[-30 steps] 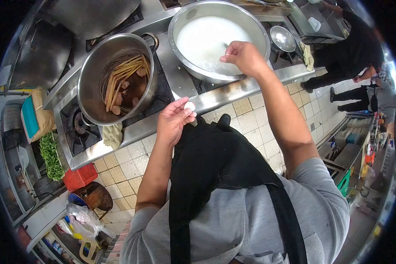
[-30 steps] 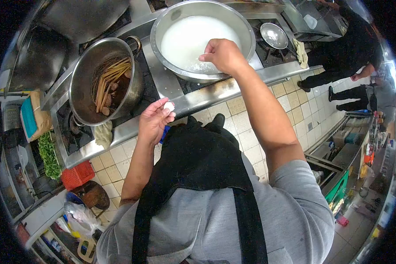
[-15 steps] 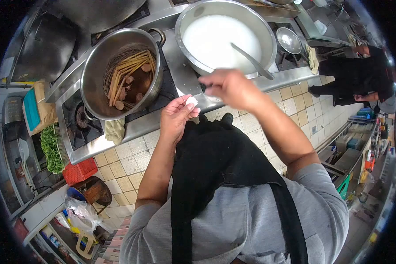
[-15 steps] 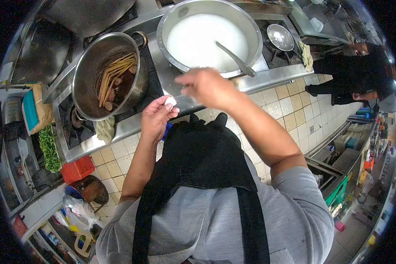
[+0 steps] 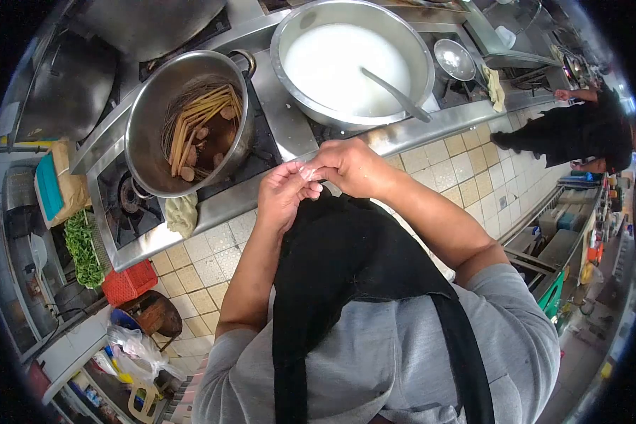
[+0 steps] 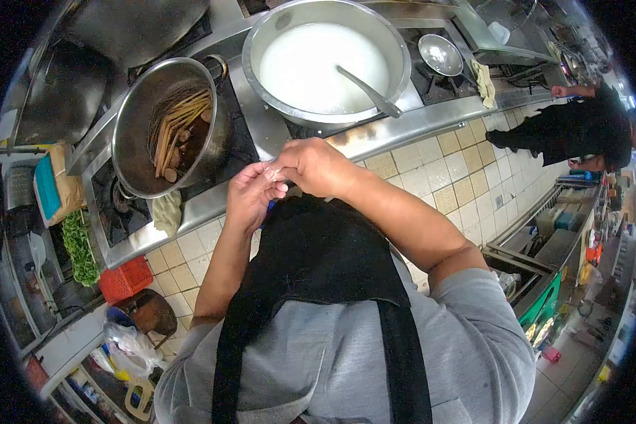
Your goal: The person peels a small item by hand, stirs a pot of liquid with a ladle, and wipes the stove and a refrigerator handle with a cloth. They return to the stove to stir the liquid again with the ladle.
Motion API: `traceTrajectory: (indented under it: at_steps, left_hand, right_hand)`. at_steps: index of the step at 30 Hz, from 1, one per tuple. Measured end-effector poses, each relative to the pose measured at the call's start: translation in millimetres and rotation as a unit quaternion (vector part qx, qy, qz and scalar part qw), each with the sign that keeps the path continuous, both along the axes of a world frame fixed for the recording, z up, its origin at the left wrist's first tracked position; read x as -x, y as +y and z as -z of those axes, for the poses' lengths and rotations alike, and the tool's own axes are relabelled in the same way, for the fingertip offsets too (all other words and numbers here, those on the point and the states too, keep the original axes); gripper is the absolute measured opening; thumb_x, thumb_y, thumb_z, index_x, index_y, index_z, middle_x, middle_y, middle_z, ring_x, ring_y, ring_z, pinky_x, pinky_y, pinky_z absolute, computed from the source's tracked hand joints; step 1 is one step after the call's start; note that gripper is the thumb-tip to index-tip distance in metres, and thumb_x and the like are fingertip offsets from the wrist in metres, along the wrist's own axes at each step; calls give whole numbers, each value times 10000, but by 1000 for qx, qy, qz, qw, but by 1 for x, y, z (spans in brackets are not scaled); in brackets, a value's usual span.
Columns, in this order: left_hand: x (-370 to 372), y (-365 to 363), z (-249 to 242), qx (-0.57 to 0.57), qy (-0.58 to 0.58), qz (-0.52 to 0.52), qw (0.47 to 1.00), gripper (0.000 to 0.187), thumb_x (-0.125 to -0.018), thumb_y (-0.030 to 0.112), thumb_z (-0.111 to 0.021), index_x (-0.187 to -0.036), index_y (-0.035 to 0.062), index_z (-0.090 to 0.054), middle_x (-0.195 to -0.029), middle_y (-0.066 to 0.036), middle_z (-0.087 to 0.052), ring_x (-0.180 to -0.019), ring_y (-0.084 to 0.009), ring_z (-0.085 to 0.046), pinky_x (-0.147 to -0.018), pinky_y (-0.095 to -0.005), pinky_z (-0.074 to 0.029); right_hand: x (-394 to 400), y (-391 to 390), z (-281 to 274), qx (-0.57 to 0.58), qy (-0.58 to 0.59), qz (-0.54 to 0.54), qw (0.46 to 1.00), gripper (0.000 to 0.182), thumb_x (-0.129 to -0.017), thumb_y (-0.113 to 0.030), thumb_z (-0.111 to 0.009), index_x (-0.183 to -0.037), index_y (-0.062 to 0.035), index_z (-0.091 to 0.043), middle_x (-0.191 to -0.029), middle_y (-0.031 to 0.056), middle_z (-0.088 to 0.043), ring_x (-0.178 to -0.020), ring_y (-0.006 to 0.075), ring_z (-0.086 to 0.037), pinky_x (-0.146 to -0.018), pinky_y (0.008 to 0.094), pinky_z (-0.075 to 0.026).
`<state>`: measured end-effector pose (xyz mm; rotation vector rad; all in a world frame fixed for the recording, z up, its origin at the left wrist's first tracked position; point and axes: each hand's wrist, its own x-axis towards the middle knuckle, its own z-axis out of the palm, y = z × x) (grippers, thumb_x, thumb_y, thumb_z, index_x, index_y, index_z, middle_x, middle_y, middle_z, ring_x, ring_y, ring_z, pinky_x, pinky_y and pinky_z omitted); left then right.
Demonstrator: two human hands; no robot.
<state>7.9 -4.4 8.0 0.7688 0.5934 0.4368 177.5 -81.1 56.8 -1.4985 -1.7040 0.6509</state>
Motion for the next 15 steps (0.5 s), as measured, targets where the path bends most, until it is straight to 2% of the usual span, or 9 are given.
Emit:
traceTrajectory:
  at_steps: [3, 5, 6, 7, 8, 10, 14, 15]
  left_hand:
    - [2, 1, -2, 9, -13, 11, 1000, 187, -899, 93, -585, -1029, -40, -566, -879, -123, -646, -709, -180, -644, -620, -279, -545]
    - [3, 4, -2, 16, -37, -23, 999, 182, -890, 87, -593, -1024, -34, -570, -887, -129, -649, -710, -195, -648, -617, -287, -548]
    - [4, 6, -1, 16, -38, -24, 999, 182, -890, 87, -593, -1024, -34, -570, -887, -129, -649, -710, -195, -648, -617, -287, -548]
    - [5, 8, 0, 21, -35, -38, 998, 181, -887, 84, -596, -1023, -31, -571, -890, -132, -649, -707, -201, -649, -616, -291, -549]
    - [7, 10, 1, 27, -32, -51, 998, 179, -883, 82, -598, -1023, -28, -572, -892, -136, -650, -704, -206, -650, -616, -295, -551]
    - [9, 9, 3, 32, -31, -49, 998, 179, -880, 76, -600, -1027, -23, -574, -895, -141, -650, -706, -207, -650, -615, -297, -552]
    - [7, 4, 5, 32, -36, -34, 998, 178, -880, 67, -597, -1032, -23, -574, -897, -147, -649, -709, -215, -651, -616, -297, -551]
    - [7, 4, 5, 35, -36, -28, 998, 178, -879, 63, -595, -1034, -23, -574, -897, -148, -648, -710, -218, -651, -615, -297, -552]
  right_hand:
    - [-5, 1, -2, -15, 24, 3, 1000, 160, -792, -41, -652, -947, -73, -679, -788, 101, -637, -701, 259, -627, -629, 343, -497]
    - [-12, 1, -7, -24, 25, 15, 999, 138, -802, -50, -643, -937, -60, -670, -784, 97, -647, -697, 244, -634, -630, 336, -501]
    - [-17, 1, -13, 46, 163, 74, 983, 115, -822, -50, -634, -934, -41, -663, -778, 69, -646, -659, 181, -613, -608, 302, -497]
    - [-22, 0, -18, 116, 297, 132, 939, 96, -843, -50, -626, -930, -23, -656, -772, 41, -645, -621, 119, -591, -586, 267, -493]
    - [-28, 0, -22, 116, 297, 132, 939, 96, -843, -50, -626, -930, -23, -656, -772, 41, -645, -621, 119, -591, -586, 267, -493]
    - [-42, 0, -30, 102, 325, 147, 929, 98, -866, -55, -616, -940, 3, -646, -771, 6, -630, -598, 50, -539, -563, 222, -481]
    - [-58, 1, -40, 110, 287, 183, 934, 102, -876, -76, -608, -934, -8, -657, -753, 10, -618, -574, 60, -515, -546, 217, -462]
    - [-61, 1, -44, 116, 291, 188, 931, 156, -893, -105, -592, -998, -16, -666, -765, 2, -608, -603, 58, -511, -567, 214, -457]
